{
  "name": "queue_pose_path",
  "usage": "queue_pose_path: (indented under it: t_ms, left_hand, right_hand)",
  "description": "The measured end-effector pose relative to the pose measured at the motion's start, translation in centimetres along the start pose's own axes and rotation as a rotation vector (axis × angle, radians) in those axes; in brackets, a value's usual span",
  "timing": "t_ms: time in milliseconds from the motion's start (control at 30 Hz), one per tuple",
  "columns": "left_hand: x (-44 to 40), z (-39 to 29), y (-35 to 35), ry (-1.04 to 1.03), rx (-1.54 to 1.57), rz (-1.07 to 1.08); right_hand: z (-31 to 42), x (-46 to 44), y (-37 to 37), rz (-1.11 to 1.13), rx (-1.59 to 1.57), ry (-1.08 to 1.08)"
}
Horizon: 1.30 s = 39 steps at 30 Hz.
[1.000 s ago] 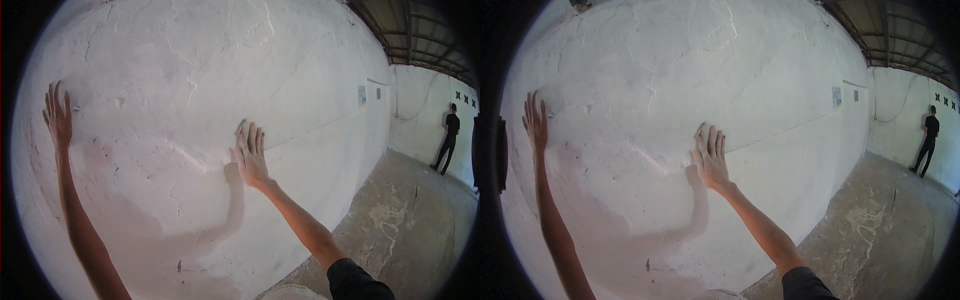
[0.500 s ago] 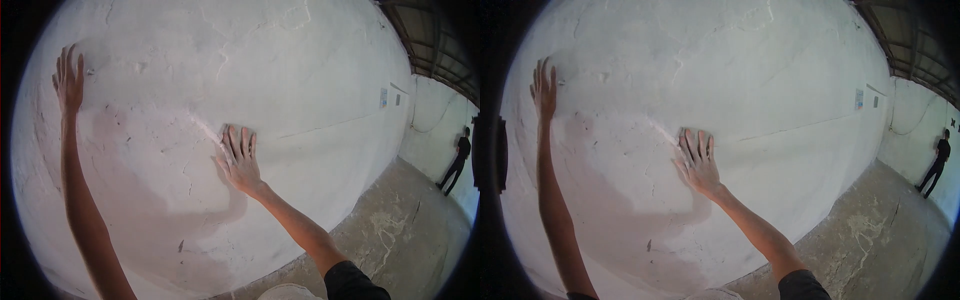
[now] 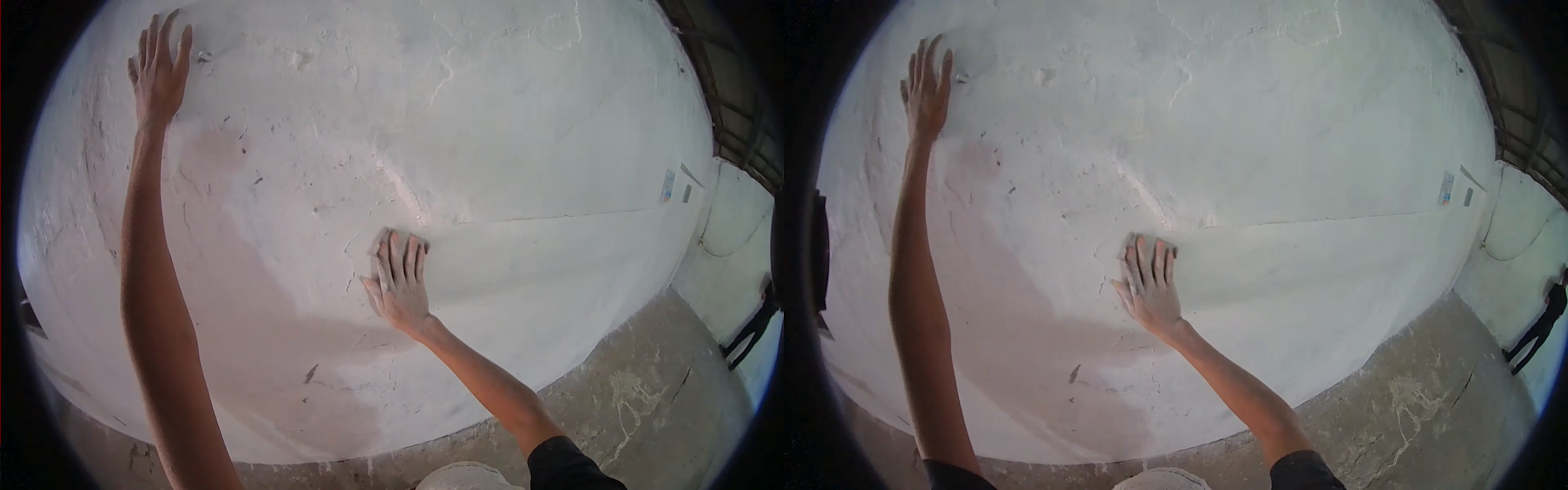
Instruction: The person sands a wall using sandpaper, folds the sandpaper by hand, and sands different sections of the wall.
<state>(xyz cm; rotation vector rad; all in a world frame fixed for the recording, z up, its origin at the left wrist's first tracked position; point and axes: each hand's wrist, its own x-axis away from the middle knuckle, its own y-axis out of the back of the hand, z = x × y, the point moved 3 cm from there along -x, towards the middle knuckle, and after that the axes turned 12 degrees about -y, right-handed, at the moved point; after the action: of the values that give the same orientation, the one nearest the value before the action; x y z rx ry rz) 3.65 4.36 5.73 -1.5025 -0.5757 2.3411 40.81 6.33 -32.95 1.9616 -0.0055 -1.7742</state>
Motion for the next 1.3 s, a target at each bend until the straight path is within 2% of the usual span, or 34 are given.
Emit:
queue_pose_path:
  t_ms: [100,167,367,567,633,733,767,833,933,1100,1167,1233,1300]
  left_hand:
    - [0.0,0.0,-0.1,-0.026,-0.012,-0.005]
    - [0.1,0.1,0.0,-0.021,-0.006,0.007]
    - [0.2,0.5,-0.1,-0.050,0.001,0.047]
    - [0.5,0.9,-0.3,-0.079,0.036,0.038]
    - [0.0,0.1,0.1,-0.005,0.032,0.041]
    - [-0.2,-0.2,0.3,-0.015,0.010,0.037]
    - [0.0,0.5,0.3,-0.012,0.002,0.037]
    - [0.5,0.8,-0.2,-0.145,0.010,0.019]
    - [-0.3,-0.1,0.6,-0.025,0.049,0.046]
    - [0.3,1.0,-0.8,-0.033,0.016,0.014]
    - [0.5,1.1,-0.8,-0.053,0.012,0.012]
    - [1.1,2.6,-1.2,-0.089,0.014,0.014]
    - [1.3,2.5,-1.3,-0.302,-0.080,-0.023]
  right_hand:
    - [1.8,-3.4,1.2,0.047,0.013,0.042]
    - [2.7,-5.7,1.9,-0.020,-0.050,0.157]
    - [3.1,-7.8,2.4,-0.024,-0.056,0.159]
    - [0.2,0.4,-0.2,0.062,0.004,0.189]
    - [-1.8,4.1,-1.8,0.077,0.047,0.184]
    - [-3.9,7.4,-3.0,0.067,0.026,0.140]
    - [-3.4,7.0,-3.0,0.065,0.025,0.147]
    - [-2.3,6.5,-3.0,-0.008,0.006,0.032]
    - [0.6,1.5,-1.0,0.004,-0.017,-0.015]
    - [2.7,-5.5,1.4,0.020,-0.072,0.048]
    - [1.2,-4.6,0.7,0.066,-0.079,0.075]
    - [-0.7,-3.3,0.6,0.028,0.054,0.183]
    - [-3.7,-1.2,-0.2,0.027,0.086,0.199]
